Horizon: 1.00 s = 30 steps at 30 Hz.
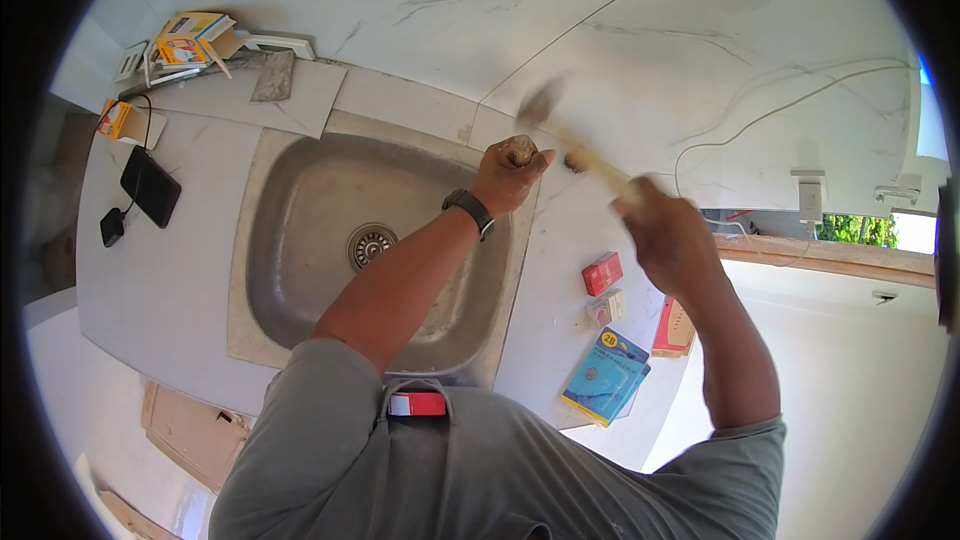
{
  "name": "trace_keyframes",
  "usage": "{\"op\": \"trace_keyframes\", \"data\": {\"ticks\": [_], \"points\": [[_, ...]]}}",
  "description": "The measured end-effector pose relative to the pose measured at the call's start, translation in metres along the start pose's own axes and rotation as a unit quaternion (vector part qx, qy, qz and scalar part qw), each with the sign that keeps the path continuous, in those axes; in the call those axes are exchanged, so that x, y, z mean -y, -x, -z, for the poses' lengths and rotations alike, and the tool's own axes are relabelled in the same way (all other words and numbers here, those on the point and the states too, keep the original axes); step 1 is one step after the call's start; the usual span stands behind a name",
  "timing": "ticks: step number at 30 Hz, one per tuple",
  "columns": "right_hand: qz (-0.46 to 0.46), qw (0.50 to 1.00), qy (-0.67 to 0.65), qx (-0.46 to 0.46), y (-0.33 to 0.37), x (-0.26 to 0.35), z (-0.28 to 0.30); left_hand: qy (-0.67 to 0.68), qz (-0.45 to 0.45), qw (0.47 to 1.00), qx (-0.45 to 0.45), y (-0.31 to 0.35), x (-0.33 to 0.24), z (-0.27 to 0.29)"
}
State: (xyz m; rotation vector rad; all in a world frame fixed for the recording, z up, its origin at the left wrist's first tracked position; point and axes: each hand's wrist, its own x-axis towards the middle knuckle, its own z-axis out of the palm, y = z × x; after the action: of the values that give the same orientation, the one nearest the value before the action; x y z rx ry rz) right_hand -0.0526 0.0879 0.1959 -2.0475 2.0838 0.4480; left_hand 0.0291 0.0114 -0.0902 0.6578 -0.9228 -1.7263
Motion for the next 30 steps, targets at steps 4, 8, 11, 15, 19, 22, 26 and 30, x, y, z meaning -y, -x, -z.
{"op": "trace_keyframes", "data": {"ticks": [4, 8, 11, 15, 19, 22, 26, 30], "points": [[-0.015, 0.999, -0.022, -0.018, -0.003, -0.021, 0.01, -0.089, 0.0, 0.996, -0.024, 0.003, -0.004, -0.002], [0.012, 0.947, -0.247, -0.204, 0.006, -0.03, 0.005, -0.052, 0.021, 0.998, -0.002, 0.003, -0.008, -0.001], [0.127, 0.936, -0.216, -0.249, 0.004, -0.021, -0.017, -0.06, 0.02, 0.998, -0.01, 0.005, -0.009, -0.004], [0.018, 0.999, 0.005, -0.028, 0.002, -0.021, -0.012, -0.104, -0.017, 0.994, 0.001, 0.004, -0.006, -0.009], [-0.019, 0.97, -0.177, -0.163, 0.018, -0.025, 0.014, -0.057, 0.005, 0.998, 0.029, 0.0, -0.001, -0.005], [0.011, 0.915, -0.277, -0.293, 0.019, -0.015, -0.002, -0.08, 0.025, 0.996, 0.019, -0.001, 0.002, -0.003], [-0.068, 0.997, -0.032, -0.015, 0.017, -0.016, -0.02, -0.094, -0.002, 0.996, 0.013, 0.0, 0.004, -0.008], [-0.095, 0.98, -0.118, -0.132, 0.027, -0.031, -0.012, -0.094, 0.021, 0.995, 0.04, 0.002, 0.008, -0.014]]}}
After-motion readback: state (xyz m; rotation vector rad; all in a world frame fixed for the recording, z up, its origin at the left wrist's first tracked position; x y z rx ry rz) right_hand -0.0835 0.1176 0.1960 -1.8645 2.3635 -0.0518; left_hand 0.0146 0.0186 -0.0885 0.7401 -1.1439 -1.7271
